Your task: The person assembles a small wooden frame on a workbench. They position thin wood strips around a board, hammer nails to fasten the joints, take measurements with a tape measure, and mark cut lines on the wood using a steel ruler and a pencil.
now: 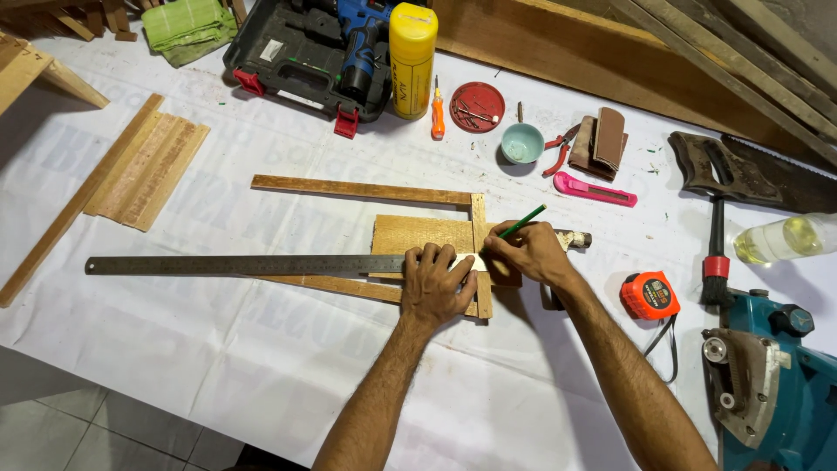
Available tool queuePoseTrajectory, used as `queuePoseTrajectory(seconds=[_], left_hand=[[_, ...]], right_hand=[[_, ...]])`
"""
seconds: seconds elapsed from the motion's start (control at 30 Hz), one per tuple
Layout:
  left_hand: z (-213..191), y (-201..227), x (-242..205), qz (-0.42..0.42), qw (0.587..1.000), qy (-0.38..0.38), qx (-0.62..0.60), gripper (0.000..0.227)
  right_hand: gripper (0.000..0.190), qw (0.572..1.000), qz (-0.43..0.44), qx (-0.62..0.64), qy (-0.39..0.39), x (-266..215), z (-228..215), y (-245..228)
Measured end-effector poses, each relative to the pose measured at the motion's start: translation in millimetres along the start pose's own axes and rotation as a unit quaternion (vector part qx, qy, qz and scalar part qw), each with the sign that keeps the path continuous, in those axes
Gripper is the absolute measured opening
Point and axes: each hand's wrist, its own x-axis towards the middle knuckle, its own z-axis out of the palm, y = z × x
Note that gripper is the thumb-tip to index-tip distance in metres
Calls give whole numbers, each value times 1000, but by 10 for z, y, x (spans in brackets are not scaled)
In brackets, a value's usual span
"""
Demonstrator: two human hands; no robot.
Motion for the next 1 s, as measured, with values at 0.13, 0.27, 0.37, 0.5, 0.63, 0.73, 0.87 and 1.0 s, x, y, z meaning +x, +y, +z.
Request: queuePoseTrajectory(seconds=[0.13,0.27,0.37,0.5,0.63,0.73,0.87,1.0], left_hand=[[-3,-10,-2,4,1000,4,10,26],[15,-18,-6,8,1000,4,4,26],[15,-27,8,9,1000,14,1,26],[0,-18,4,16,1000,24,3,26],[21,-27,5,3,1000,6,-8,25],[38,-17,-11,8,1000,11,-8,26],[28,-28,-6,6,1000,9,-2,26],[-6,-11,0,6,1000,15,-5,26]], right_hand=[[29,999,6,31,-3,15,59,11],[28,1000,-25,-4,-4,44,33,124],[28,1000,-21,0,-8,34,27,63],[29,1000,10,19,-9,2,64,-6],[29,1000,-27,-16,1,91,21,161],[29,998,-17,-63,-15,43,-15,162],[31,992,81,99,-5,-33,14,62],[32,994,105,31,-16,-116,20,-180]])
